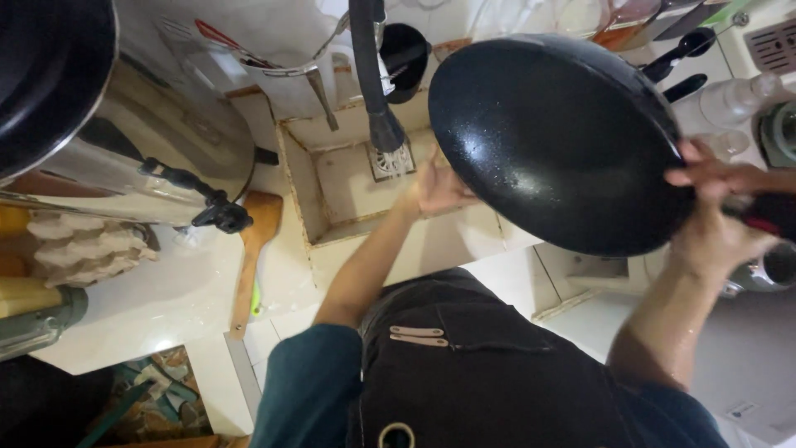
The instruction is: Washing and scrubbing kitchen items including a pan, wooden spoon, and spatula in a sink.
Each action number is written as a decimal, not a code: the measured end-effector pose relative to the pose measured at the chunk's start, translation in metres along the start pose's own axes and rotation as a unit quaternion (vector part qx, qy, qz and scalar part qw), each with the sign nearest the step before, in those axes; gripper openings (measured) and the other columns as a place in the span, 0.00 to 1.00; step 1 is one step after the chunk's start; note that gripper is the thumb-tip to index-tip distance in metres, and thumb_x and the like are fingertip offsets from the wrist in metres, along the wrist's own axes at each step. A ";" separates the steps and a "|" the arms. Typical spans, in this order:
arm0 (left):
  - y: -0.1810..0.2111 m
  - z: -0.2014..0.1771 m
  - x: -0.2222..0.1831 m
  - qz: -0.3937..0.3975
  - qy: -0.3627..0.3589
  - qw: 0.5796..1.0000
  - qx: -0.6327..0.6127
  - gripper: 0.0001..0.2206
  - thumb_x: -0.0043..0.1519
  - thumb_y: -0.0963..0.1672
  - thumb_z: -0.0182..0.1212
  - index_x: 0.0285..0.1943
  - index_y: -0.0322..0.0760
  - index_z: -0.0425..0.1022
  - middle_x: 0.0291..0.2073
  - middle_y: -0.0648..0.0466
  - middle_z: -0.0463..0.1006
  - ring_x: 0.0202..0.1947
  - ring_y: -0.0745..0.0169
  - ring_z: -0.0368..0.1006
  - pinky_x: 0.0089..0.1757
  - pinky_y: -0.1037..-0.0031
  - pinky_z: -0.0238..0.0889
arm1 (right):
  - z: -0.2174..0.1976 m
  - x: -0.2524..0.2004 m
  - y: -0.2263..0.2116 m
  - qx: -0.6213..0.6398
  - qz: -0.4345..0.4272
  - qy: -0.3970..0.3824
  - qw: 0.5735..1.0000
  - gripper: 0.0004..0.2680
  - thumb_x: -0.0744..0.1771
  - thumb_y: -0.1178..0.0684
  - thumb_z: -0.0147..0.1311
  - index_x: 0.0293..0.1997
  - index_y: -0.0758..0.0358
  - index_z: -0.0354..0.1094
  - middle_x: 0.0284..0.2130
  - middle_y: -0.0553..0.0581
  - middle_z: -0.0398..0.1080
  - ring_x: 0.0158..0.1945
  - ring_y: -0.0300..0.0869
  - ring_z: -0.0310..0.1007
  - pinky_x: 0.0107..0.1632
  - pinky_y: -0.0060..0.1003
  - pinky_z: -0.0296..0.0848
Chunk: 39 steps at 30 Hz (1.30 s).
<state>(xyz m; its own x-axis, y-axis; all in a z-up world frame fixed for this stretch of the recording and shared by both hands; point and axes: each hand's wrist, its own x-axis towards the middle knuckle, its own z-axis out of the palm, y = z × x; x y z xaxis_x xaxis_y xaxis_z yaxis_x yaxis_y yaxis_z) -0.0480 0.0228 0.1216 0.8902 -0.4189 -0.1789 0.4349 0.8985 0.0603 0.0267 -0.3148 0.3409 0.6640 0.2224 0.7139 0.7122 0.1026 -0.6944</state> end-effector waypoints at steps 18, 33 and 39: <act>0.011 -0.070 -0.036 0.070 -0.053 0.995 0.053 0.28 0.73 0.52 0.42 0.78 0.32 0.57 0.72 0.44 0.63 0.69 0.49 0.62 0.67 0.55 0.55 | 0.049 0.072 -0.021 0.192 -0.140 -0.549 0.801 0.13 0.67 0.43 0.52 0.50 0.57 0.71 0.50 0.57 0.76 0.62 0.51 0.75 0.71 0.59 0.65; 0.061 -0.129 -0.147 0.233 0.259 0.893 0.283 0.39 0.64 0.62 0.46 0.75 0.34 0.63 0.69 0.45 0.67 0.67 0.46 0.66 0.65 0.61 0.59 | 0.128 -0.102 0.020 0.347 0.386 -0.036 0.854 0.20 0.68 0.59 0.57 0.69 0.49 0.60 0.67 0.60 0.62 0.67 0.47 0.66 0.70 0.47 0.64; 0.119 -0.211 -0.117 0.315 0.298 0.795 0.424 0.38 0.66 0.62 0.48 0.78 0.35 0.56 0.76 0.48 0.57 0.75 0.56 0.52 0.68 0.69 0.43 | 0.072 -0.213 0.149 0.471 0.484 -0.010 0.737 0.12 0.74 0.57 0.51 0.65 0.62 0.59 0.61 0.58 0.66 0.61 0.44 0.67 0.68 0.42 0.64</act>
<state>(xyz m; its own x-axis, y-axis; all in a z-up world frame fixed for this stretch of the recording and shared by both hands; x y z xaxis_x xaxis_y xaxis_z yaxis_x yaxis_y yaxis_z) -0.1291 0.2062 -0.0575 0.8555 0.4425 -0.2690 0.0873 0.3888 0.9172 -0.0251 -0.2767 0.0783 0.7474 0.6465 -0.1532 -0.5742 0.5126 -0.6383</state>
